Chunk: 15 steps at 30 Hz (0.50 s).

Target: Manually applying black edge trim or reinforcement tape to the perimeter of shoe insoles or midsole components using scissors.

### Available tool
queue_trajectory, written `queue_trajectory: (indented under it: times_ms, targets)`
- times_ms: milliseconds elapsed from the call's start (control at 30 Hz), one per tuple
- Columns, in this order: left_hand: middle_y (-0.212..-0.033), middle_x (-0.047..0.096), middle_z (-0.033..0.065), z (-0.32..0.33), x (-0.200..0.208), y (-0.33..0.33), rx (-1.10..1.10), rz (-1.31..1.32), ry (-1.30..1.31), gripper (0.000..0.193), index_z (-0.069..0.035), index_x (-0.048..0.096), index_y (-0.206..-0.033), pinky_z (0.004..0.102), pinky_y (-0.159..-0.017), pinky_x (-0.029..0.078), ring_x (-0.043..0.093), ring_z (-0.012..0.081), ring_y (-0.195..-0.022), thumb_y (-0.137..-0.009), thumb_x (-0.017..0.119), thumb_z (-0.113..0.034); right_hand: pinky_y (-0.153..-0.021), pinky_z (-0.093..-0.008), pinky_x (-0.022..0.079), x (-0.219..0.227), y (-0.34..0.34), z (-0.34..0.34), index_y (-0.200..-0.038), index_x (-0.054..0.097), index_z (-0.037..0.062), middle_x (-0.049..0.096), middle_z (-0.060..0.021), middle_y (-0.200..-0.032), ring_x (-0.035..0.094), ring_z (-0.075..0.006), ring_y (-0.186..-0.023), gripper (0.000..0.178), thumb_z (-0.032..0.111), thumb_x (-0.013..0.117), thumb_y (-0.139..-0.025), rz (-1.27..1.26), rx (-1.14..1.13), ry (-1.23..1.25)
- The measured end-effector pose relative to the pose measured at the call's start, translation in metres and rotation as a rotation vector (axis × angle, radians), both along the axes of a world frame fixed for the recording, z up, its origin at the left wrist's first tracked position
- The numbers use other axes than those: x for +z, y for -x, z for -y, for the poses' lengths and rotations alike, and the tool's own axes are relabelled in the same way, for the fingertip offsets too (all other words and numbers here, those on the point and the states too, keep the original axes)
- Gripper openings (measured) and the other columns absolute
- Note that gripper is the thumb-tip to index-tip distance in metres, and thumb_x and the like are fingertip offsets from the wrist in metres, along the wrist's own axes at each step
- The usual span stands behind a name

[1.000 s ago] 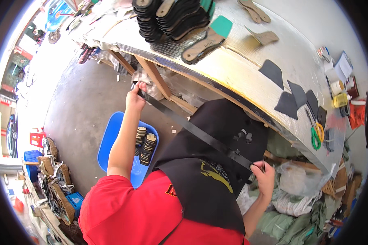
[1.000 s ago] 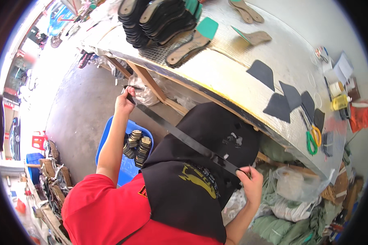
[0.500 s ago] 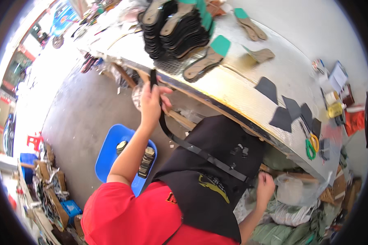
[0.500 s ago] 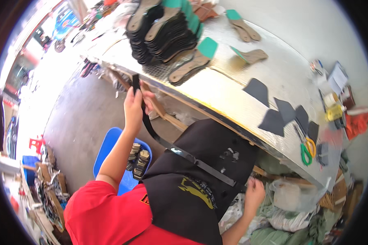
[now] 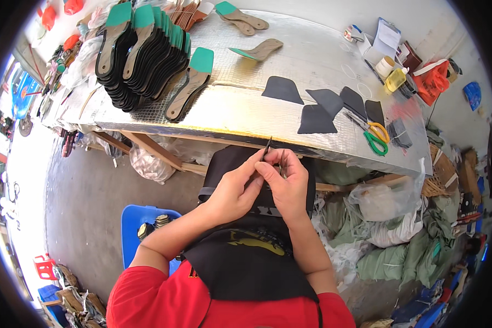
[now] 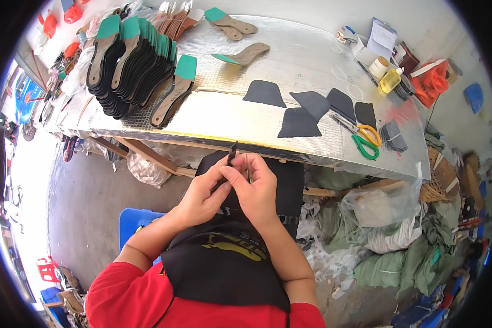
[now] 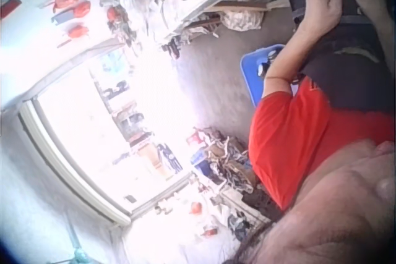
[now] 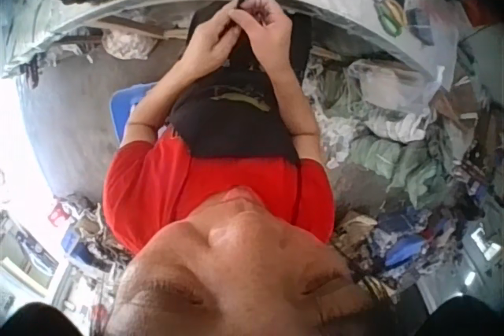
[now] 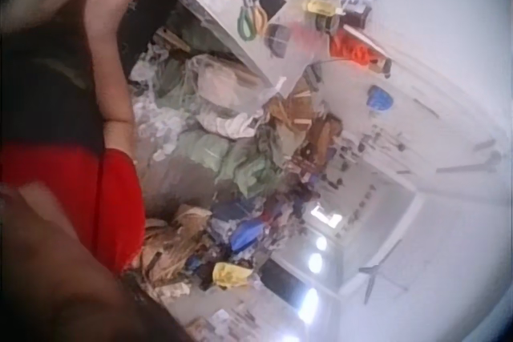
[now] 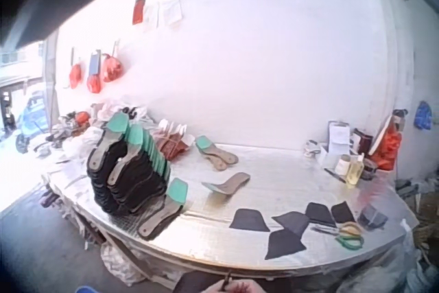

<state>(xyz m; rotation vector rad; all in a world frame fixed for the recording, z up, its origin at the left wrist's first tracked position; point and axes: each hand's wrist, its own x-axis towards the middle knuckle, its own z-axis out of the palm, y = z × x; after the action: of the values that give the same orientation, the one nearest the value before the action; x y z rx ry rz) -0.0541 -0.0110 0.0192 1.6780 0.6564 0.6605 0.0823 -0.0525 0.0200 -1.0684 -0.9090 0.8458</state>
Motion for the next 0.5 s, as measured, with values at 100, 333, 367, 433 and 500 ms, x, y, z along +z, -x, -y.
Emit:
queue_trajectory:
  times_ms: [100,333,367,433,500]
  targets:
    - [-0.141,0.046,0.0119,0.0,-0.002,-0.002,-0.059,0.115,0.179,0.056,0.003,0.027,-0.149,0.0322,-0.106,0.036,0.044,0.0171,-0.128,-0.096,0.044,0.002,-0.066,-0.022,0.048,0.0,-0.013,0.004,-0.094,0.061,0.0,0.063,-0.0024,-0.083,0.057,-0.0076,-0.072,0.013,0.002,0.07,-0.086,-0.203,0.1,0.124]
    - [-0.143,0.044,0.0126,0.001,0.012,-0.005,-0.117,0.087,0.125,0.055,0.005,0.026,-0.149,0.0339,-0.109,0.035,0.042,0.0169,-0.129,-0.098,0.043,-0.008,-0.046,-0.0152,0.036,-0.003,-0.031,0.006,-0.094,0.063,0.0023,0.064,-0.0018,-0.079,0.055,-0.0035,-0.06,0.015,0.002,0.072,-0.083,-0.305,0.206,0.166]
    - [-0.142,0.045,0.013,0.002,0.013,-0.006,-0.115,0.103,0.11,0.054,0.005,0.026,-0.148,0.0331,-0.108,0.035,0.043,0.0171,-0.129,-0.099,0.043,-0.009,-0.046,-0.0152,0.036,-0.004,-0.032,0.006,-0.094,0.063,0.0023,0.064,-0.0018,-0.079,0.055,-0.0035,-0.06,0.015,0.002,0.072,-0.083,-0.304,0.203,0.163]
    - [-0.141,0.046,0.0134,0.003,0.015,-0.007,-0.114,0.121,0.092,0.054,0.005,0.027,-0.148,0.0324,-0.107,0.035,0.044,0.0173,-0.128,-0.099,0.042,-0.01,-0.043,-0.0147,0.034,-0.004,-0.034,0.006,-0.094,0.063,0.0027,0.065,-0.0019,-0.078,0.054,-0.0025,-0.057,0.015,0.002,0.073,-0.083,-0.344,0.227,0.167]
    - [-0.139,0.048,0.0149,0.004,0.02,-0.006,-0.104,0.039,0.069,0.053,0.006,0.029,-0.147,0.0315,-0.106,0.036,0.047,0.0185,-0.126,-0.099,0.042,-0.011,-0.043,-0.0148,0.034,-0.004,-0.033,0.007,-0.093,0.063,0.0028,0.065,-0.0019,-0.078,0.054,-0.0026,-0.057,0.015,0.002,0.073,-0.083,-0.317,0.21,0.166]
